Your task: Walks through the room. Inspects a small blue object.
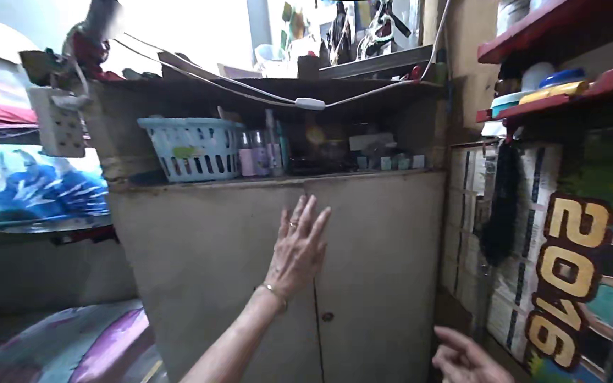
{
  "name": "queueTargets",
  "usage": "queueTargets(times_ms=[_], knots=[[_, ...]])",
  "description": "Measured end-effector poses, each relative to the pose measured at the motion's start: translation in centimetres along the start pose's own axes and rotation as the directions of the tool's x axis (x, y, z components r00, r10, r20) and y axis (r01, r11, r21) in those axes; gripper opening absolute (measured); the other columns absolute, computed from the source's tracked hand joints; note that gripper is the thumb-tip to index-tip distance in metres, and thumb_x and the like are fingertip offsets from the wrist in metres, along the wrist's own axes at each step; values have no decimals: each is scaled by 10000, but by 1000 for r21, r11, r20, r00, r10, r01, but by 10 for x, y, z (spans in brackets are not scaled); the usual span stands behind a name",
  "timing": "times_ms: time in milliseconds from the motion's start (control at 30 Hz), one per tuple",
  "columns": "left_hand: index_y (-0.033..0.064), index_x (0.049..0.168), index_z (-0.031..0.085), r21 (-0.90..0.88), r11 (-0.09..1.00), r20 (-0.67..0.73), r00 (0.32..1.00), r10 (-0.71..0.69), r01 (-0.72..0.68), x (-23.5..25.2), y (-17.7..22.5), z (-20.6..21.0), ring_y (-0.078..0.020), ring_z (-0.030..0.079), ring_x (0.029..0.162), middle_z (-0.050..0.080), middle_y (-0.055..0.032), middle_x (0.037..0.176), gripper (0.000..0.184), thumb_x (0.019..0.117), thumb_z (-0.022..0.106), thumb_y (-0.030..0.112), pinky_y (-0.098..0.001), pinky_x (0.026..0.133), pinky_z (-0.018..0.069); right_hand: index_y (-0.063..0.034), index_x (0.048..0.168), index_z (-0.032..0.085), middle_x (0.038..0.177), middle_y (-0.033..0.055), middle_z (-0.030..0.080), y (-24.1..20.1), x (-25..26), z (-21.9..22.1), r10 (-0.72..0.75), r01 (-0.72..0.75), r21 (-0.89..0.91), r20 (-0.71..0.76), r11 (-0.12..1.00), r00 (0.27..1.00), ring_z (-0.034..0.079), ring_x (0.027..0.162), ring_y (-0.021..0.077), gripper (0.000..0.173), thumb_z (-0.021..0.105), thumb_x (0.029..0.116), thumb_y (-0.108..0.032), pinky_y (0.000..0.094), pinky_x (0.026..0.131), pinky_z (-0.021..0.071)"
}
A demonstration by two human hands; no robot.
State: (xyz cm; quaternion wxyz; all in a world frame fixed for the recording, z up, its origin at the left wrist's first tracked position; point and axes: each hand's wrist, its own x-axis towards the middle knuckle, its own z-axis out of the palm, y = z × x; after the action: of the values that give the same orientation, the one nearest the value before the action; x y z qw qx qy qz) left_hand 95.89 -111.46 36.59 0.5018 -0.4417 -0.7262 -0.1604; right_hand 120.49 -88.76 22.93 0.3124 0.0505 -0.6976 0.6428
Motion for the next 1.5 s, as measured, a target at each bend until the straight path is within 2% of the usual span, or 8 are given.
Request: queueTargets(times_ms=[167,333,567,667,1033,1133,1300,1500], knots=[[69,1548,434,90,995,-25,999,43,-41,35,-68,41,-408,241,1540,282,-249,1643,620,1003,585,323,-653,1219,163,-30,1247,666,900,35,703,-66,135,21,-362,278,-400,-151,874,920,600,513,61,289,618,967,-79,233,454,550],[67,1518,487,143,989,-101,995,-9,23,42,-84,79,-417,366,1482,416,-227,1579,570,1048,465,388,-688,1193,160,13,1137,734,1060,221,711,-102,284,21,-549,274,-891,34,362,835,702,939,373,216,640,996,-120,559,817,553],[194,1558,461,286,955,-177,984,-28,79,41,-82,95,-384,374,1484,427,-205,1579,589,1065,361,498,-676,1183,172,-15,1250,710,1509,253,499,-112,409,52,-191,171,-984,176,-45,966,194,1516,529,438,628,1005,-368,821,1125,2],[203,1560,457,295,952,-219,976,-16,82,40,-82,98,-364,361,1495,426,-187,1585,584,1066,363,499,-658,1190,165,1,1233,711,1489,242,521,-106,422,60,-120,114,-990,124,-85,985,240,1504,515,471,663,986,-397,819,1124,16],[183,1574,429,322,945,-239,971,18,62,40,-80,98,-350,310,1520,390,-192,1603,588,1069,377,480,-632,1205,142,62,1201,662,1155,269,691,-104,415,68,-357,149,-982,100,113,929,546,1242,508,408,751,893,-190,725,1065,287],[199,1578,424,320,945,-250,968,10,73,40,-80,99,-342,304,1524,390,-181,1607,590,1067,372,489,-625,1207,137,59,1314,617,1206,307,659,-121,409,62,-371,177,-906,24,384,928,574,1213,497,462,708,963,-228,686,1065,364],[196,1576,429,282,956,-237,972,-5,74,39,-80,99,-353,332,1509,405,-181,1598,587,1065,387,482,-634,1204,142,23,1199,626,950,87,695,-146,381,39,-217,223,-445,65,867,974,692,748,120,241,637,1009,-125,309,684,615],[174,1568,438,214,975,-171,985,-18,55,37,-82,94,-380,348,1497,403,-197,1595,581,1072,388,470,-669,1199,136,-6,1231,640,1044,90,728,-142,274,29,-177,208,-147,199,967,964,743,859,175,284,595,951,-10,346,748,653]])
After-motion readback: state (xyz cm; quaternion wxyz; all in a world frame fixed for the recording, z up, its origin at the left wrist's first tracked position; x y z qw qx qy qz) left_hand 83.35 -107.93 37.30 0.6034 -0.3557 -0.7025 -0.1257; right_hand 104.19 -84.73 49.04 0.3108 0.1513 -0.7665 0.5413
